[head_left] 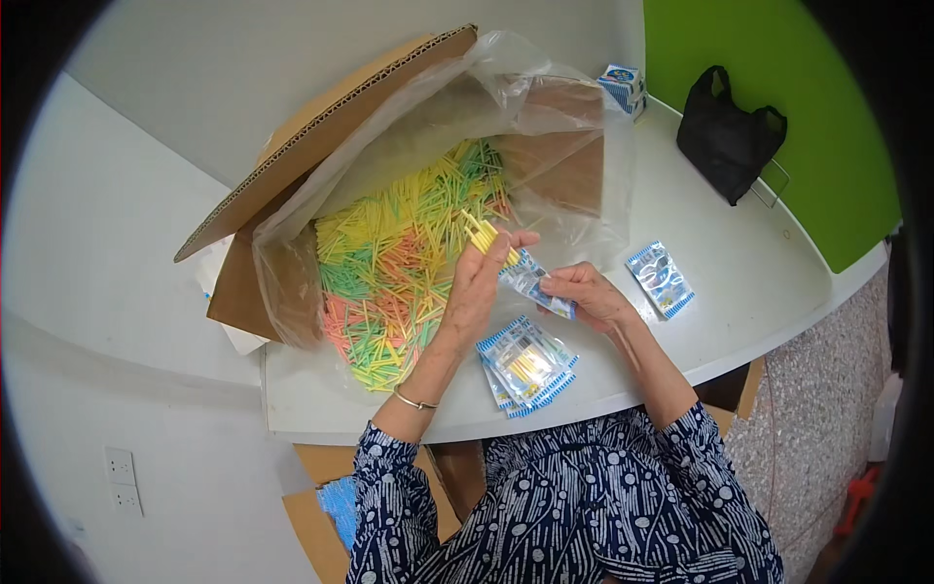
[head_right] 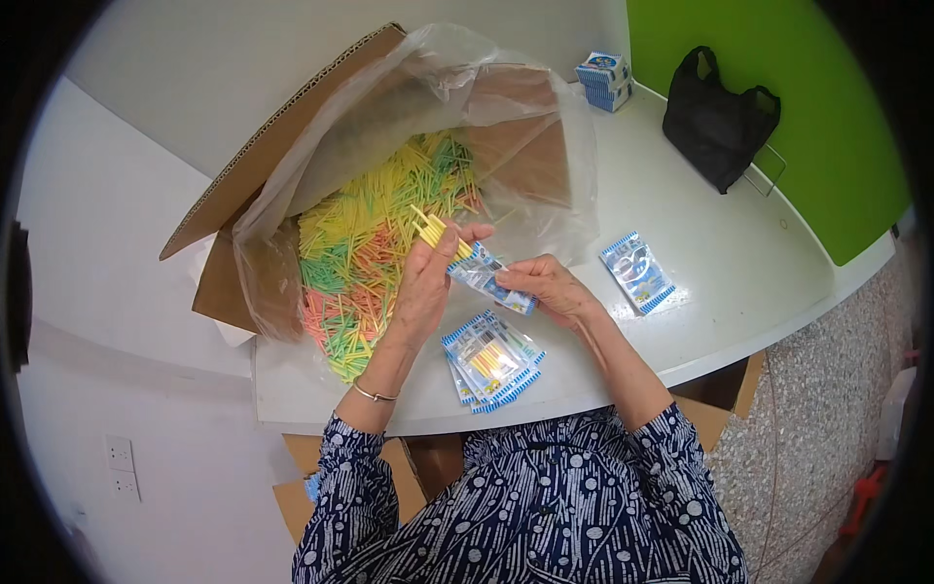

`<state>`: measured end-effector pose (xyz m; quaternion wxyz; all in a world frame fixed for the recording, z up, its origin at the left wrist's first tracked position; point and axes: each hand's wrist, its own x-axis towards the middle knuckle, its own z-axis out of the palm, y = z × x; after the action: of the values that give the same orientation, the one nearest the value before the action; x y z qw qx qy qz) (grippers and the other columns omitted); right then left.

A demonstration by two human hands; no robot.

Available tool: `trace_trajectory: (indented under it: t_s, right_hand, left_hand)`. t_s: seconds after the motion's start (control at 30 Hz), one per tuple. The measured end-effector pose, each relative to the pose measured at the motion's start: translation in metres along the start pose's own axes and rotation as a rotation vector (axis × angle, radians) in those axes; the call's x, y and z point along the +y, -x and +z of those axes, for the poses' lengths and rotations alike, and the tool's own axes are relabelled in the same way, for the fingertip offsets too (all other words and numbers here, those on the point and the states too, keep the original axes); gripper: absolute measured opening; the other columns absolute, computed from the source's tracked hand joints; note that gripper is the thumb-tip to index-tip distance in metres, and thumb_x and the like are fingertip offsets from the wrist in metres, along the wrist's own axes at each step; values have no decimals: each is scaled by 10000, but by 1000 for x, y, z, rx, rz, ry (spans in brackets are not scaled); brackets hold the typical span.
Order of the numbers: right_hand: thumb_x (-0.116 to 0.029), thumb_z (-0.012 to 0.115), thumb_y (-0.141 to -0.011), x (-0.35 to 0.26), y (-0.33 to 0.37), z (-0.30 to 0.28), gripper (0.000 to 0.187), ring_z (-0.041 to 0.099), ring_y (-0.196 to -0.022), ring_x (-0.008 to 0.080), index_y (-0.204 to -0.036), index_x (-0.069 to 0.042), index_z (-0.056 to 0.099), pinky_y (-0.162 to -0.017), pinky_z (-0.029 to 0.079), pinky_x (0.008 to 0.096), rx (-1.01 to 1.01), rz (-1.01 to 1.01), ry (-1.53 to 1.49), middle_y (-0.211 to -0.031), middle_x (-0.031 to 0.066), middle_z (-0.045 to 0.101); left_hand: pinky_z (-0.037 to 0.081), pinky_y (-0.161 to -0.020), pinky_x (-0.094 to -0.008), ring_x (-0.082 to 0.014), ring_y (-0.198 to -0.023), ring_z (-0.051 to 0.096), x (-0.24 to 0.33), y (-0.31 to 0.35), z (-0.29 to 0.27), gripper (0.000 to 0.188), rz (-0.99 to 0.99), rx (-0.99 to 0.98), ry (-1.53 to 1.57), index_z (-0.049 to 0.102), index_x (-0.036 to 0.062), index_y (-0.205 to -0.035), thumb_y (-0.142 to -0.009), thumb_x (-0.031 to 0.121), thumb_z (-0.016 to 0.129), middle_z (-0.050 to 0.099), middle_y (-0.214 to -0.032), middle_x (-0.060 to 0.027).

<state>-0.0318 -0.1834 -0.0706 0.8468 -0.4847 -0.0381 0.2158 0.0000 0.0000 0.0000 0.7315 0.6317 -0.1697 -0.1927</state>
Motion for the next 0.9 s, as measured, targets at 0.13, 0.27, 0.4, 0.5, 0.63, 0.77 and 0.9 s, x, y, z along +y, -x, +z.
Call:
trace_trajectory:
  t_s: [0.13, 0.27, 0.4, 0.5, 0.63, 0.77, 0.9]
  right_hand:
    - [-165, 648, -865, 2, 0, -1, 211, 611, -759, 118, -932, 34, 667, -707, 490, 241, 5, -22, 14, -845, 73, 663]
    - [-161, 648, -865, 5, 2, -4, 221, 606, -764, 101, -960, 38, 667, -712, 487, 235, 33, -63, 61, -867, 62, 669]
    - [-157, 647, -865, 3, 3, 1, 246, 607, -784, 96, -1009, 41, 658, -724, 488, 238, 36, -84, 61, -887, 56, 671]
    - [-152, 625, -879, 3, -2, 6, 278, 606, -823, 100, -1073, 46, 632, -747, 486, 245, 31, -93, 63, -919, 58, 665]
    - [-154, 607, -888, 5, -6, 13, 290, 595, -849, 95, -1099, 45, 616, -754, 471, 244, 37, -110, 70, -946, 48, 653]
    - [-143, 613, -875, 0, -6, 30, 232, 575, -787, 69, -1033, 23, 646, -687, 443, 216, 31, -144, 154, -890, 19, 651]
    - [-134, 630, -852, -4, -10, 41, 194, 540, -717, 43, -981, 9, 659, -615, 400, 193, -2, -108, 293, -844, 8, 652]
  left_hand:
    - [389, -911, -268, -110, -1016, 510, -11, 1, 4, 371, 106, 62, -29, 499, 5, -1180, -984, 314, 436, 610, -1095, -79]
    - [387, -907, -262, -110, -1025, 498, -10, 4, 4, 354, 43, -12, -117, 472, 11, -1203, -992, 291, 421, 594, -1098, -73]
    - [386, -910, -263, -114, -1025, 497, -6, 6, 0, 351, 105, -32, -294, 436, 27, -1242, -990, 271, 424, 572, -1142, -79]
    - [386, -925, -266, -123, -1052, 499, -7, 8, -11, 322, 180, -2, -347, 472, 40, -1219, -968, 243, 477, 544, -1238, -86]
    - [447, -823, -287, -187, -929, 577, 3, 17, -13, 337, 228, 88, -680, 484, 29, -1203, -919, 196, 552, 605, -1104, -125]
    - [485, -730, -334, -270, -805, 624, 10, 27, -16, 325, 321, 89, -774, 532, 9, -1148, -878, 183, 586, 628, -942, -184]
    - [492, -724, -354, -290, -812, 635, 4, 34, -29, 292, 570, 170, -760, 574, 2, -1089, -851, 170, 596, 643, -918, -180]
